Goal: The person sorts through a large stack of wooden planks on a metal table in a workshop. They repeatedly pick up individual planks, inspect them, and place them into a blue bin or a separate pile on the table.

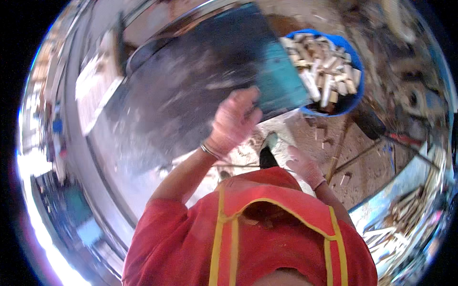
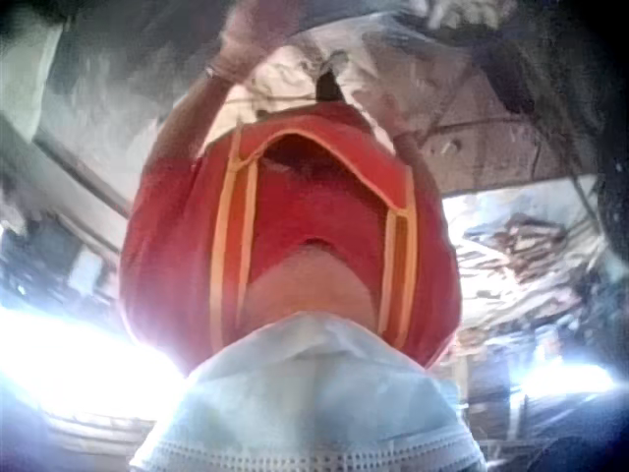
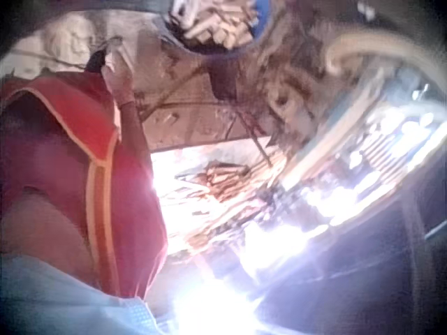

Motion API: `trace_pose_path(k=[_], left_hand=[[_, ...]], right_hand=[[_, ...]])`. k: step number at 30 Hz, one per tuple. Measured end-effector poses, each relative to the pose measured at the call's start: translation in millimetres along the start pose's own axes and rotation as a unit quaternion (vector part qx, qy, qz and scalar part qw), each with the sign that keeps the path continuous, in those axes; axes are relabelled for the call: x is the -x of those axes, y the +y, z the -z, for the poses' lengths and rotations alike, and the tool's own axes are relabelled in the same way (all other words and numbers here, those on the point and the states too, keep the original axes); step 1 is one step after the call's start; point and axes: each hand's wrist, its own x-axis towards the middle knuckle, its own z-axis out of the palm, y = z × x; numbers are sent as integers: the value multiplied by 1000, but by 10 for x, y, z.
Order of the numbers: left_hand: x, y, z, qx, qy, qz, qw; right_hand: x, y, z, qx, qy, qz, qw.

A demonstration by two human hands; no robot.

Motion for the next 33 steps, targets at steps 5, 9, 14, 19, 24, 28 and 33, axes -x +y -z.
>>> trace_pose_path(k=[5, 9, 14, 19, 24, 28, 33], left_hand=[[1974, -330, 133, 61, -224, 85, 969], [3195, -729, 318, 11, -417, 228, 880], [4915, -1262, 431, 3, -286, 312, 906], [6266, -959, 1277, 108, -31, 446, 888], [7603, -1323, 951, 167, 157, 526, 819], [7671, -1384, 1137, 21, 179, 537, 824], [7596, -1999, 1383, 50, 158, 510, 844]], right_hand=[[31, 215, -697, 32, -103, -47, 993], [208, -492, -1319, 145, -160, -45, 975], [516, -547, -2627, 184, -241, -48, 952], [719, -864, -3907, 282, -397, 156, 859], [750, -1640, -4534, 438, -374, 243, 780], [753, -2047, -4996, 451, -387, 277, 755], [683, -2487, -5495, 421, -457, 260, 739]])
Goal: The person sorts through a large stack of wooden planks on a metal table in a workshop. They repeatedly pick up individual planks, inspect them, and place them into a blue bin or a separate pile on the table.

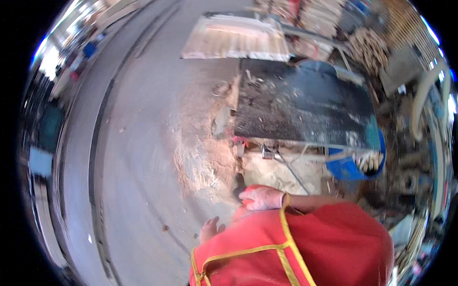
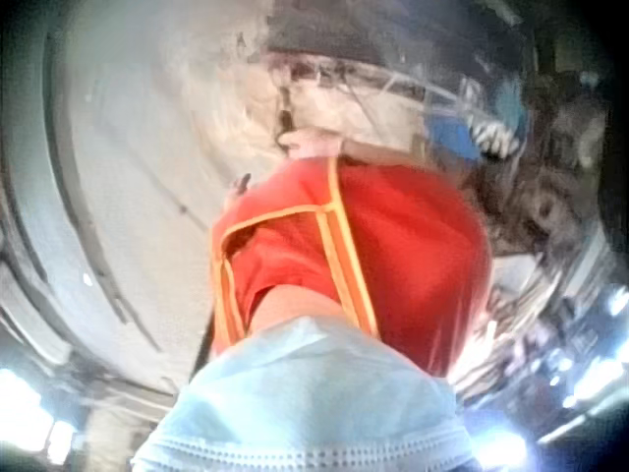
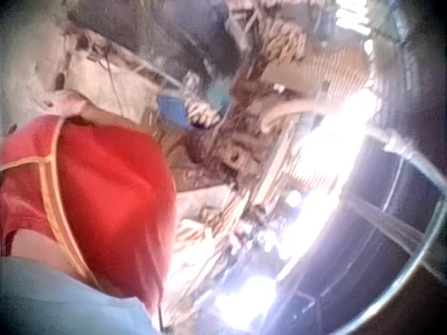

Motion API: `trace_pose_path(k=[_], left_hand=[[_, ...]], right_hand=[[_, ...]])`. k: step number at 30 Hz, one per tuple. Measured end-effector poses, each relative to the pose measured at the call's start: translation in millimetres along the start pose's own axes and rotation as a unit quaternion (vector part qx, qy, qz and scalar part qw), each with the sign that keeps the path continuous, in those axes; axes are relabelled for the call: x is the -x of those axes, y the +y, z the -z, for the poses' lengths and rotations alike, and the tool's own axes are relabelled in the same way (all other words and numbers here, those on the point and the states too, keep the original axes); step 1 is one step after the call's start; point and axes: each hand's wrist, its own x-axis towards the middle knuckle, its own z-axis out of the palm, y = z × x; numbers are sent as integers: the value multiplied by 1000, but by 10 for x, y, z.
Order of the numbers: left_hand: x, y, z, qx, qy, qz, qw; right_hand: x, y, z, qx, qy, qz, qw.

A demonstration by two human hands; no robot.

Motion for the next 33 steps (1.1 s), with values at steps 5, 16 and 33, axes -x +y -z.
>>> trace_pose_path(k=[5, 16, 33], left_hand=[[-623, -627, 523, -123, -202, 40, 971], [-1949, -657, 2158, -157, -267, 168, 936], [-3277, 315, 1762, -468, -461, -411, 632]], right_hand=[[-380, 152, 78, -12, 117, -35, 992], [1540, 2193, -2369, -354, 582, -540, 495], [-902, -1064, -2989, -580, 480, -443, 487]])
